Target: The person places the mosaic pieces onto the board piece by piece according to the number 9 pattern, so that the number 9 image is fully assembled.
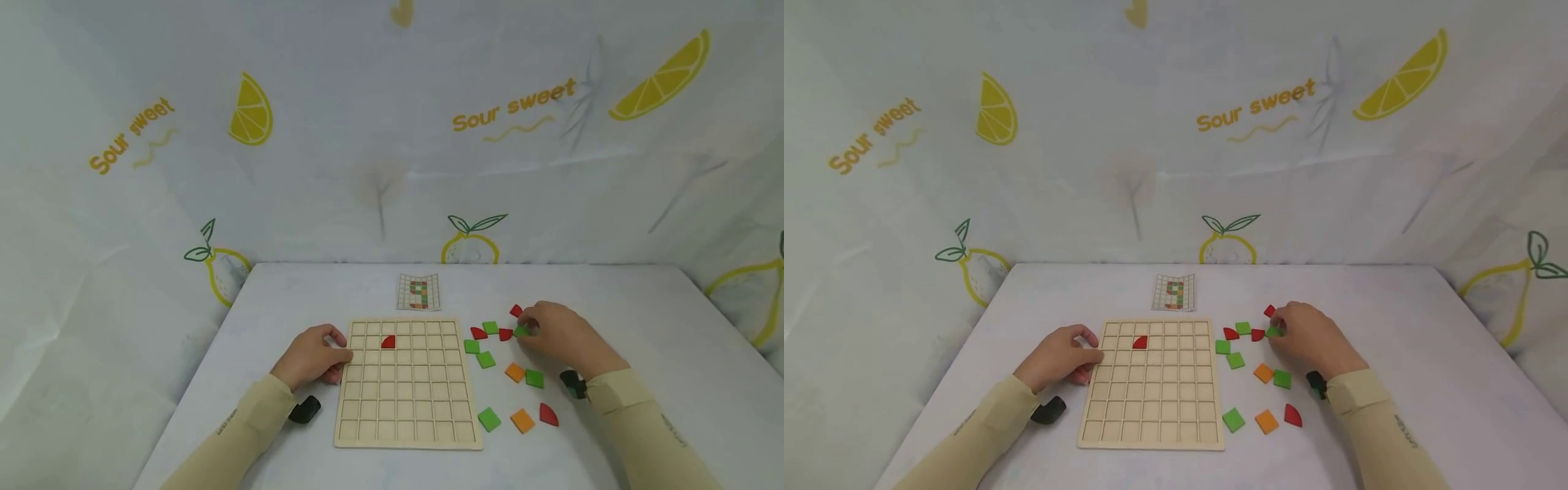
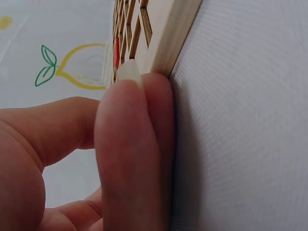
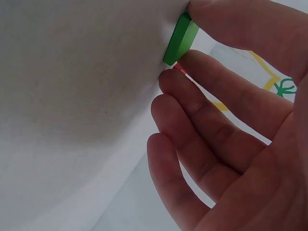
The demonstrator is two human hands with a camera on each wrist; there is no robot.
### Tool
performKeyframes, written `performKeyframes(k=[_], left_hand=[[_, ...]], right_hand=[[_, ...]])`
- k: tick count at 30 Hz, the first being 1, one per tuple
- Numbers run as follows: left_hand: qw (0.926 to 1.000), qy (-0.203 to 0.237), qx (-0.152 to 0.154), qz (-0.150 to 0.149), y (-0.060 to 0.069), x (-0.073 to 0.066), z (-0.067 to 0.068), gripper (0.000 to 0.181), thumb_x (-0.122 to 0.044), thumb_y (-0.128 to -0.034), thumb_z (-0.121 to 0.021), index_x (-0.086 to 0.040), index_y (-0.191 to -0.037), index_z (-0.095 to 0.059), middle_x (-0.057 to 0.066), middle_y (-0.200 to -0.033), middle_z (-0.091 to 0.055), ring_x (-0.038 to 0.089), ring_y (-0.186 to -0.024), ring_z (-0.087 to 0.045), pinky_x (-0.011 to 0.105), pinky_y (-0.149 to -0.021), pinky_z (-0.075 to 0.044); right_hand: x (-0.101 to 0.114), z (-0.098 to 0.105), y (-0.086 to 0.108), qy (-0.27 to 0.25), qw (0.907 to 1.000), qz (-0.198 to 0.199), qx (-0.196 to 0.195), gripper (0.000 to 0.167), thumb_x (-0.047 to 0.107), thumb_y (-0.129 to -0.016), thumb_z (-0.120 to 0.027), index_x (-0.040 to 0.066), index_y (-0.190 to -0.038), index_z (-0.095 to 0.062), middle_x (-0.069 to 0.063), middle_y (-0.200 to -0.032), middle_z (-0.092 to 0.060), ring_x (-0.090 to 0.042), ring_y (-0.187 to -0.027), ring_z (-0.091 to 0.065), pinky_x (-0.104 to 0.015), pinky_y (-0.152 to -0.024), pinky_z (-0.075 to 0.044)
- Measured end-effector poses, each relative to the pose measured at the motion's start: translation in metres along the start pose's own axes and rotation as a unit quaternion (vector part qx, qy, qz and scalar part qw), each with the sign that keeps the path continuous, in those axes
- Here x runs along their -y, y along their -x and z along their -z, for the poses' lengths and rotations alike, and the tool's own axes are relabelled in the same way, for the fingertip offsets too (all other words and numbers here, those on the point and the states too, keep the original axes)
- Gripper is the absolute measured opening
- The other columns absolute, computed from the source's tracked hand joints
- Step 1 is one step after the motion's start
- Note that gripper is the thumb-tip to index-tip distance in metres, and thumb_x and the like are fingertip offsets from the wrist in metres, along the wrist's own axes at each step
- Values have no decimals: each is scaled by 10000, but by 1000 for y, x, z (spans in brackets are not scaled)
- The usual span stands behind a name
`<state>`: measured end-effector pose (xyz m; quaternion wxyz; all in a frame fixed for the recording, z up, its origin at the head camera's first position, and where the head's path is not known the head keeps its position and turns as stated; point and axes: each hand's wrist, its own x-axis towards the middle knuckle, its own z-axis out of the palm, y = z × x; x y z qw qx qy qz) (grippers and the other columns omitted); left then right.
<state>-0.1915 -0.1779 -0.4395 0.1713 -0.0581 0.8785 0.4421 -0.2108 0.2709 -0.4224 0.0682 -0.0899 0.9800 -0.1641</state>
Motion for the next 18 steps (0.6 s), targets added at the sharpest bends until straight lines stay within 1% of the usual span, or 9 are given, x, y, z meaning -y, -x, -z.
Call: performKeyframes(k=[6,15,18], left_hand=[[10000,55,15,-37,1,0,0,224,-201,-930,-788,-122,-1101,-668,60,-791,-734,154,-585,-719,288,-619,-569],[9999,33,0,-124,2,-1,-2,224,-219,-942,-795,-125,-1107,-677,58,-802,-733,146,-581,-714,292,-621,-570],[9999,0,-44,-105,3,-1,-2,216,-217,-942,-795,-127,-1100,-677,60,-799,-730,149,-584,-711,293,-613,-565]], right_hand=[[0,0,-1,-30,10000,40,-5,253,143,-909,-833,1,-1113,-786,-99,-1017,-743,-261,-931,-659,-544,-913,-615],[-4,0,-2,54,10000,-56,42,262,136,-911,-841,-1,-1127,-784,-109,-1030,-741,-273,-943,-660,-555,-928,-614],[-3,-1,-3,77,10000,5,42,257,134,-913,-841,0,-1125,-784,-102,-1019,-737,-261,-926,-653,-546,-921,-615]])
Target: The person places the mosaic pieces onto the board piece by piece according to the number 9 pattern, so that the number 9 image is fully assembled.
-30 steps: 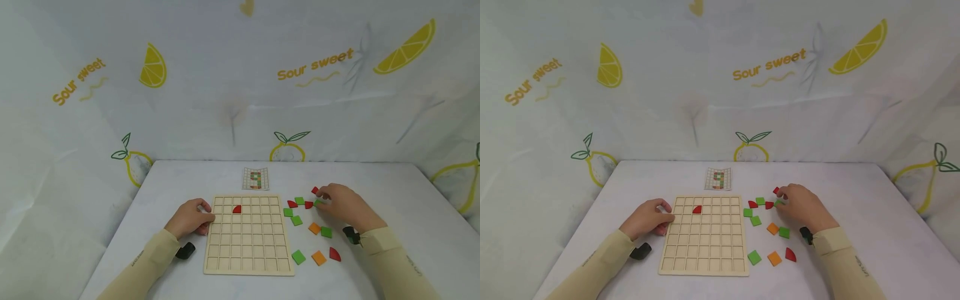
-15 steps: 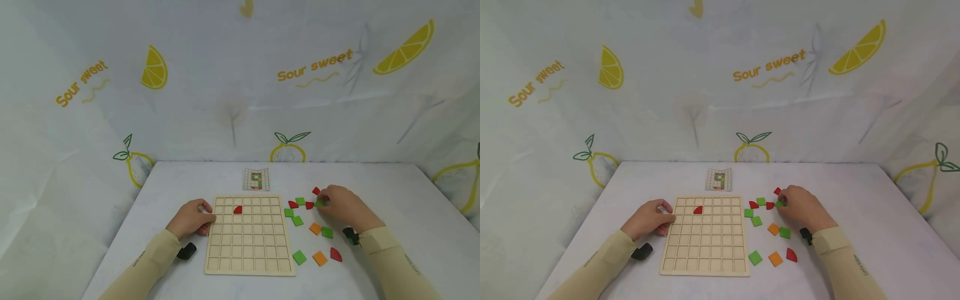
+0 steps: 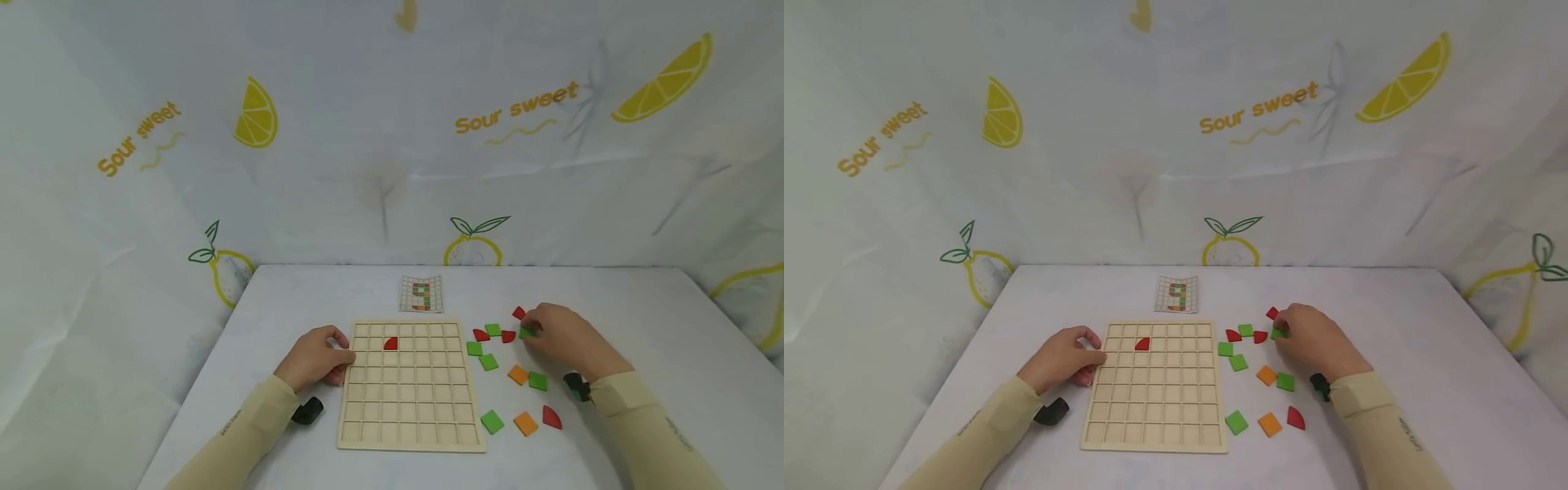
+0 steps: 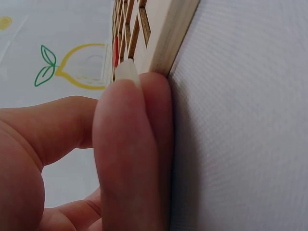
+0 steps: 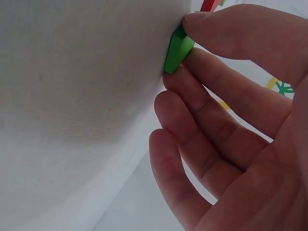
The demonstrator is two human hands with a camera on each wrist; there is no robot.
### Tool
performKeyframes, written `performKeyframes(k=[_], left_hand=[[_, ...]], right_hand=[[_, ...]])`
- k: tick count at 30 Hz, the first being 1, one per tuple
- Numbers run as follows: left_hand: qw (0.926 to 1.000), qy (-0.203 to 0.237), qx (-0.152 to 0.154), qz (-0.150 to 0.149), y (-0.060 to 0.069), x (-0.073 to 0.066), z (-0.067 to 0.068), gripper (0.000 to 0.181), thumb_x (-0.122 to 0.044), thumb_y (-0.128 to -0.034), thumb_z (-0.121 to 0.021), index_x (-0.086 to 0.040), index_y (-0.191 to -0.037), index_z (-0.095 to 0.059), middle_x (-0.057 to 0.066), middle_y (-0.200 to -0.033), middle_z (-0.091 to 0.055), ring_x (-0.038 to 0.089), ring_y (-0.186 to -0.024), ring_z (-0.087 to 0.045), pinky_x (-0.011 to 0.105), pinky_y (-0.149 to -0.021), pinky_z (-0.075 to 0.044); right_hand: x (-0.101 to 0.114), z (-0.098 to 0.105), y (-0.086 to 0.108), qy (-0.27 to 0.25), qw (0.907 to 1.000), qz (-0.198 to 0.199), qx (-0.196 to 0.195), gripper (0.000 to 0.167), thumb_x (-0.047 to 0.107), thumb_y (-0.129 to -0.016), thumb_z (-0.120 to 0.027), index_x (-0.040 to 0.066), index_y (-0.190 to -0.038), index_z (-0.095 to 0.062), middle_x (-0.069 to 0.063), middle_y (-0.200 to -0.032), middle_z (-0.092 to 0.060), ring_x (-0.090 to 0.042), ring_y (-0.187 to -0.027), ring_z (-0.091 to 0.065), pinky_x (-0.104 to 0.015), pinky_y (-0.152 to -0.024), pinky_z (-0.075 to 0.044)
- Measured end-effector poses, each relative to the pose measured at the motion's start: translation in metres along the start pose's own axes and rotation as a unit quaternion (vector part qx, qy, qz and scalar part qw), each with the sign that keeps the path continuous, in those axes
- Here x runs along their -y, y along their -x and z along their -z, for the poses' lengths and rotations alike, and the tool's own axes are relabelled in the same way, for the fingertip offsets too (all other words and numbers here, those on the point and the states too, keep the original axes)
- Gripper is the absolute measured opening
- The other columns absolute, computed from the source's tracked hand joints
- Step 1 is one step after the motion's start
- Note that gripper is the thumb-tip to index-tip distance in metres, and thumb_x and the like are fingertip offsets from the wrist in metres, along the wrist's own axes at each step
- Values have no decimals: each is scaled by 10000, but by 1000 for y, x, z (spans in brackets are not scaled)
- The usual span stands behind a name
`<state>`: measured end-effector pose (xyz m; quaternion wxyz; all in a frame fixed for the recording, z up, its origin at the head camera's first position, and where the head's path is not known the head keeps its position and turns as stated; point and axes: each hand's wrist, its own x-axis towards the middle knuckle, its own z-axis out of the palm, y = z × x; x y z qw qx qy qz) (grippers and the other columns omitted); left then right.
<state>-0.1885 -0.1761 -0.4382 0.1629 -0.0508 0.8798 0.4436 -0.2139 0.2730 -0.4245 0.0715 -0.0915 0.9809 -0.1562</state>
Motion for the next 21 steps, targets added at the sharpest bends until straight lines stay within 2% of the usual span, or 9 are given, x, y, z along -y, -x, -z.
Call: performKeyframes(k=[16,21], left_hand=[[10000,40,26,12,-5,5,0,244,-234,-925,-803,-134,-1106,-675,59,-795,-739,159,-579,-723,295,-639,-567],[10000,20,11,-16,-3,3,1,244,-237,-926,-806,-134,-1104,-675,58,-787,-738,158,-579,-721,295,-638,-558]], right_hand=[[7,4,1,-37,9999,-160,38,265,148,-916,-841,1,-1129,-779,-124,-1050,-738,-280,-950,-658,-544,-910,-621],[15,7,-2,18,10000,-25,-43,244,128,-923,-827,16,-1134,-780,-116,-1060,-743,-288,-968,-670,-541,-915,-619]])
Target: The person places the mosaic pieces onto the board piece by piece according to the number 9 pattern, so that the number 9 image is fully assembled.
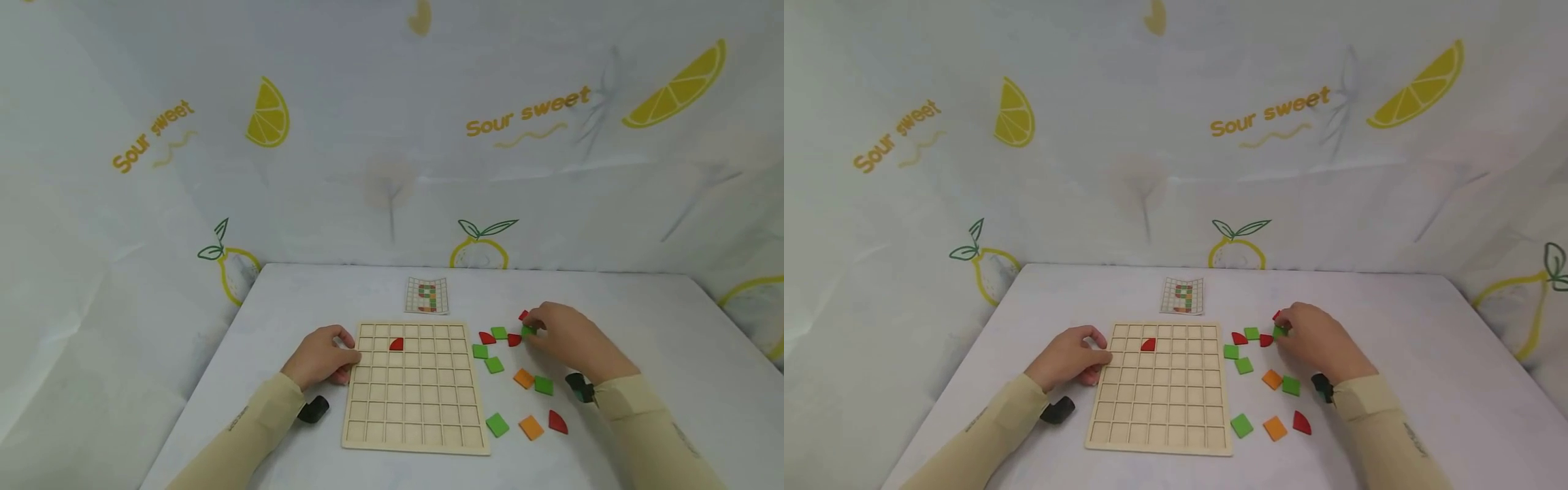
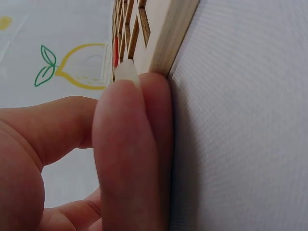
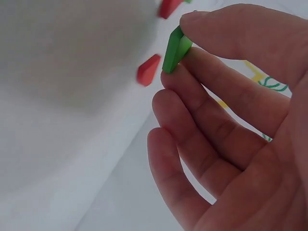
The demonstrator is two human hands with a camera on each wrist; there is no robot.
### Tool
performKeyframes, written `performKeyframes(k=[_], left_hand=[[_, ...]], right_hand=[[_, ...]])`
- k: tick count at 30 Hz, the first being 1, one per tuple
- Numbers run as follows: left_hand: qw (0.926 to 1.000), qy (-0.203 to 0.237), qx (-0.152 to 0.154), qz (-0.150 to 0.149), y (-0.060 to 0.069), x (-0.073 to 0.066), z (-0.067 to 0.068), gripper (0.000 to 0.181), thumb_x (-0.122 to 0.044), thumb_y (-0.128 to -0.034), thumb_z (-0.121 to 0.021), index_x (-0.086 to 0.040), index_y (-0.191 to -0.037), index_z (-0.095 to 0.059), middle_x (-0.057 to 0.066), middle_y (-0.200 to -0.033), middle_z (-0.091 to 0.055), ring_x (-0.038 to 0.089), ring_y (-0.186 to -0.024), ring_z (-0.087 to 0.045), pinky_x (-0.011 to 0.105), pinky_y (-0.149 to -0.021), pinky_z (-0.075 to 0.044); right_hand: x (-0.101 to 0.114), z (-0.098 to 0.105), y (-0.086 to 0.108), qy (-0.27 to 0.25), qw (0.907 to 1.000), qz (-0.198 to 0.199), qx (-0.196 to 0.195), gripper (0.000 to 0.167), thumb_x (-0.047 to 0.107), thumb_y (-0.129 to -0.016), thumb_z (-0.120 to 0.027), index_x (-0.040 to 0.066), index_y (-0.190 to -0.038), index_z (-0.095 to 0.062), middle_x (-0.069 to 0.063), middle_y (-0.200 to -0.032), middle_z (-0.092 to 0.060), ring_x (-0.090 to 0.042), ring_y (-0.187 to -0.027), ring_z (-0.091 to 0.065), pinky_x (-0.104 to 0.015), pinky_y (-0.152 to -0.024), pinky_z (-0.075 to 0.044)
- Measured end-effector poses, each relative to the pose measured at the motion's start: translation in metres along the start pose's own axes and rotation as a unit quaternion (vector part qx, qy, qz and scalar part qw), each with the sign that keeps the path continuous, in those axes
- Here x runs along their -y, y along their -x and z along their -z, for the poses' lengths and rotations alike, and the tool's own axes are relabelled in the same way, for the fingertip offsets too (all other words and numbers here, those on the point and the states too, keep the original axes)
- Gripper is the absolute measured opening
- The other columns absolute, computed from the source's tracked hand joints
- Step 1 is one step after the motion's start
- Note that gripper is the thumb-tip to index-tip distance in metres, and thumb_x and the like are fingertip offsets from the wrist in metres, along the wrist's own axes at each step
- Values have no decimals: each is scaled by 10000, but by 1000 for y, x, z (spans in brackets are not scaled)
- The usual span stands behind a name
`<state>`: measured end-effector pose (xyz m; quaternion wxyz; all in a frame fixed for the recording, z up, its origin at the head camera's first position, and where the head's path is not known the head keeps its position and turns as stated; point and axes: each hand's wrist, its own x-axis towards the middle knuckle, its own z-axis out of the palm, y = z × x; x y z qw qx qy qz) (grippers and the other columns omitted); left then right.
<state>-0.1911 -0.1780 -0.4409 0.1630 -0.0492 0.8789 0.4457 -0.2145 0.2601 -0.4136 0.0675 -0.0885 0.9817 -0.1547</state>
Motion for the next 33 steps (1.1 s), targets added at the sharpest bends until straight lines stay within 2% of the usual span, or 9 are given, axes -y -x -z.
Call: performKeyframes(k=[12,24,33], left_hand=[[9999,69,8,-83,0,-1,0,229,-221,-932,-799,-125,-1103,-679,61,-779,-738,135,-566,-718,282,-623,-575],[9997,190,53,-154,-2,-2,-1,220,-196,-936,-792,-112,-1098,-668,60,-748,-740,121,-551,-707,278,-605,-592],[9996,221,82,-135,0,1,1,222,-196,-946,-783,-105,-1108,-662,61,-750,-747,120,-555,-704,280,-600,-599]], right_hand=[[60,-3,-23,112,9964,843,48,246,154,-940,-816,37,-1153,-782,-59,-1063,-736,-252,-993,-685,-493,-928,-601],[119,-32,-41,175,9900,1396,56,183,143,-940,-797,91,-1115,-803,-17,-1072,-735,-174,-969,-658,-413,-890,-596],[154,-49,-43,238,9798,1984,-5,127,129,-954,-808,103,-1078,-803,4,-1055,-720,-155,-963,-647,-348,-800,-582]])
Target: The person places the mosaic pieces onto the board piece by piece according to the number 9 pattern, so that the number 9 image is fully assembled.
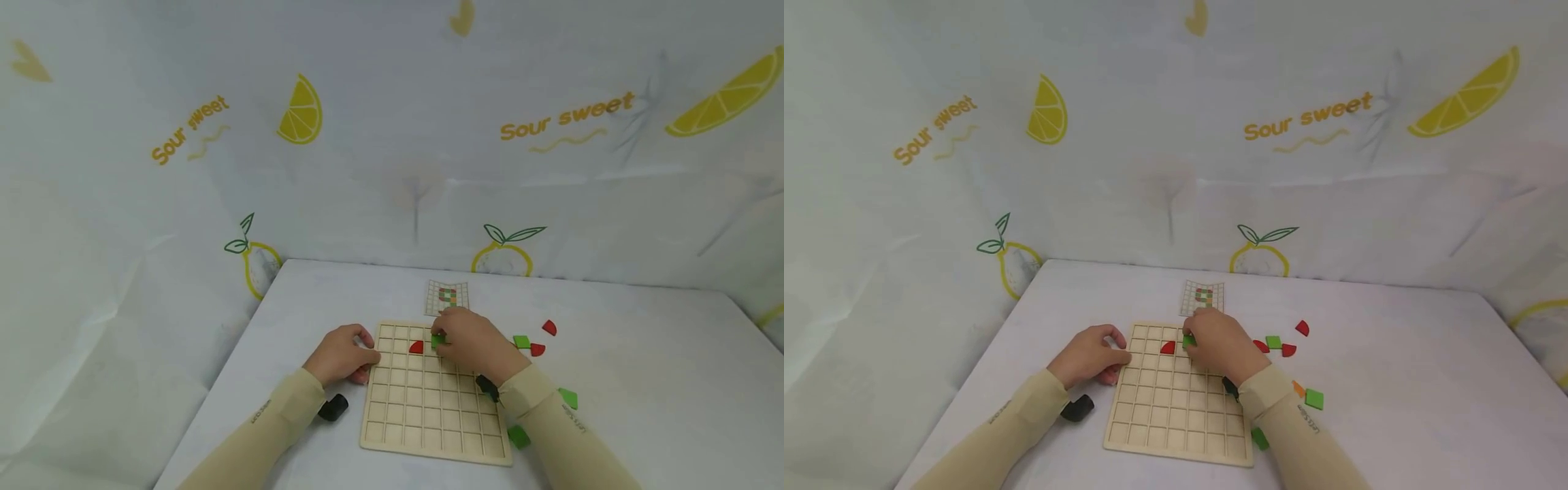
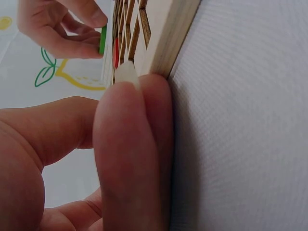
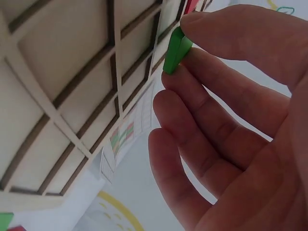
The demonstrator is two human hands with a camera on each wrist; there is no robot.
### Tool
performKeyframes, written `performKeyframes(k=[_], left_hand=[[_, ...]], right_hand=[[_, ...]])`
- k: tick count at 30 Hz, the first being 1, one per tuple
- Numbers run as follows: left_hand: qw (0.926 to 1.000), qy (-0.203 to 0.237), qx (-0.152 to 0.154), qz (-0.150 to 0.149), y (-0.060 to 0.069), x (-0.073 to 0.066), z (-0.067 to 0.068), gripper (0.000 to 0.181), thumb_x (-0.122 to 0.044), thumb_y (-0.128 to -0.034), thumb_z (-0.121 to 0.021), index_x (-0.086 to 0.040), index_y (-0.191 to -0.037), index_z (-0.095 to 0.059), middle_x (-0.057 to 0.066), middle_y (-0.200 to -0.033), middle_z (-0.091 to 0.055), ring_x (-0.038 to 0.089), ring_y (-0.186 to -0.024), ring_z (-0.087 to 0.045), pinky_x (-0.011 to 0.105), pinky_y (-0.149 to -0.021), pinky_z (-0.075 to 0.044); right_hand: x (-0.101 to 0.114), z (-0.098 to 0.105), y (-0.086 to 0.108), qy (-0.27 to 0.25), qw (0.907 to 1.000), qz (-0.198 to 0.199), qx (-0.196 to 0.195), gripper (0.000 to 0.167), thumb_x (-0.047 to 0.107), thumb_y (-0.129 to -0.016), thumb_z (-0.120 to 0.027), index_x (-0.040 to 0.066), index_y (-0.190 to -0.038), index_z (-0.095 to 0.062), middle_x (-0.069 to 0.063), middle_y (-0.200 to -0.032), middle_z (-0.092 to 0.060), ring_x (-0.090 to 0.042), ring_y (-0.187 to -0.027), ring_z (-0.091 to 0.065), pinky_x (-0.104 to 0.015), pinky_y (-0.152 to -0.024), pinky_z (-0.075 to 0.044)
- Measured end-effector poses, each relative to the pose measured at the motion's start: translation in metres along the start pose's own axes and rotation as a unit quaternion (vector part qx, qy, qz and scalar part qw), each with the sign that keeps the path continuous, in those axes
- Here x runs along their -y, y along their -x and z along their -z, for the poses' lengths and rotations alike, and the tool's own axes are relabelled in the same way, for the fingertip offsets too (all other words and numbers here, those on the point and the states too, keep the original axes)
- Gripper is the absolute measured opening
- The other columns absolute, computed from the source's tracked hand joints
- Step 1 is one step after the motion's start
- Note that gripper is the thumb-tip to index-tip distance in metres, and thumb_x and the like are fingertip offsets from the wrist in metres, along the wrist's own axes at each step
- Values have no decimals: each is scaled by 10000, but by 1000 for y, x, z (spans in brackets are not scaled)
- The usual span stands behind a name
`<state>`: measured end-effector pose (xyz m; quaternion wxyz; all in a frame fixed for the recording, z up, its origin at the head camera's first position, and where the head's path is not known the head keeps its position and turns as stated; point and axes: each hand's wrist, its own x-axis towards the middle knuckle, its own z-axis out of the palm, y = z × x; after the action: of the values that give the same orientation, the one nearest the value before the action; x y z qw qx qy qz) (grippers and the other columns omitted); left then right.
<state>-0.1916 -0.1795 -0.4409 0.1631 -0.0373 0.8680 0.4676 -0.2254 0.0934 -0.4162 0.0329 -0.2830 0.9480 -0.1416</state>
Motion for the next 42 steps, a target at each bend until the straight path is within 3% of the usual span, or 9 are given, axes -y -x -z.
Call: performKeyframes(k=[21,42], left_hand=[[9999,-130,-73,-42,0,1,-4,231,-209,-935,-782,-111,-1108,-665,52,-763,-746,121,-552,-714,268,-605,-572],[9996,-245,-148,23,1,-2,-3,211,-223,-935,-789,-127,-1084,-674,58,-758,-731,134,-558,-706,266,-590,-541]], right_hand=[[8,-10,-2,279,9992,285,-80,83,99,-920,-799,115,-1001,-808,30,-893,-635,-120,-800,-512,-312,-725,-501],[9,-12,-2,128,9997,172,-93,99,128,-928,-821,121,-1027,-821,28,-927,-657,-121,-819,-533,-323,-749,-524]])
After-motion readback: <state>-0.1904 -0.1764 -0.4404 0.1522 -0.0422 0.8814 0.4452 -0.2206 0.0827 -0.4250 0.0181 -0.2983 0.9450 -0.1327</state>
